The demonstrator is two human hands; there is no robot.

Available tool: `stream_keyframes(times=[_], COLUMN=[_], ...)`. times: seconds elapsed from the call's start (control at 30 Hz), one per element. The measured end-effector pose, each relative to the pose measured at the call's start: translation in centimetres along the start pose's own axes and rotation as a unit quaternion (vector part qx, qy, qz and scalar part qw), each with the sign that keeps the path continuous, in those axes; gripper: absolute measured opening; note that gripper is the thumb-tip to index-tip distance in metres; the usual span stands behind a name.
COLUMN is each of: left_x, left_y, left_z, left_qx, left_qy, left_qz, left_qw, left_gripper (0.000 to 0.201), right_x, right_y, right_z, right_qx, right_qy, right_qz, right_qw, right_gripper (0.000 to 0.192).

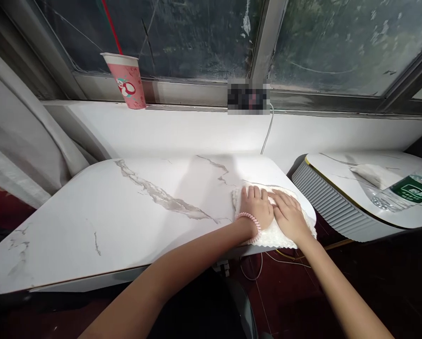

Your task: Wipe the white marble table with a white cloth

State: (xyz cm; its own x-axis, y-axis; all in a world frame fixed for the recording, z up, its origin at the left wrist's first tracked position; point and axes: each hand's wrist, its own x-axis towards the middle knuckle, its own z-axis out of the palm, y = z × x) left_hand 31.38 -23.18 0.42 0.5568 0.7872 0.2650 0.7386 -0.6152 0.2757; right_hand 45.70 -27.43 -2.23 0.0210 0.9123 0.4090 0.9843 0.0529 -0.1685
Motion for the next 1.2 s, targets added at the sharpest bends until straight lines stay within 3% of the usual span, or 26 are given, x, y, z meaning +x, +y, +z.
stream_keyframes(times=[0.2,0.57,0.77,1.0,1.2], left_x=[3.4,11.7,14.8,15.9,13.4], left_y=[-3.0,-14.0,-18.1,-19.4,-18.8], left_z=[0.5,-0.1,-0.6,-0.4,-0.9], left_qx=[-0.018,0.008,0.028,0.05,0.05], left_qy=[0.02,0.031,0.044,0.068,0.06], left_qz=[0.007,-0.096,-0.134,-0.137,-0.137], left_qw=[1.0,0.995,0.99,0.987,0.988], left_gripper=[0.039,0.04,0.042,0.039,0.041], right_x=[3.8,17.5,23.2,24.8,23.0], right_y=[-1.5,-5.5,-6.8,-7.6,-8.5], right_z=[1.5,7.7,10.4,10.9,10.3], right_qx=[-0.016,0.053,0.05,0.054,0.039], right_qy=[0.001,-0.022,-0.034,-0.042,-0.049], right_qz=[0.032,0.002,-0.028,-0.001,-0.025], right_qw=[0.999,0.998,0.998,0.998,0.998], right_gripper=[0.046,0.039,0.04,0.039,0.041])
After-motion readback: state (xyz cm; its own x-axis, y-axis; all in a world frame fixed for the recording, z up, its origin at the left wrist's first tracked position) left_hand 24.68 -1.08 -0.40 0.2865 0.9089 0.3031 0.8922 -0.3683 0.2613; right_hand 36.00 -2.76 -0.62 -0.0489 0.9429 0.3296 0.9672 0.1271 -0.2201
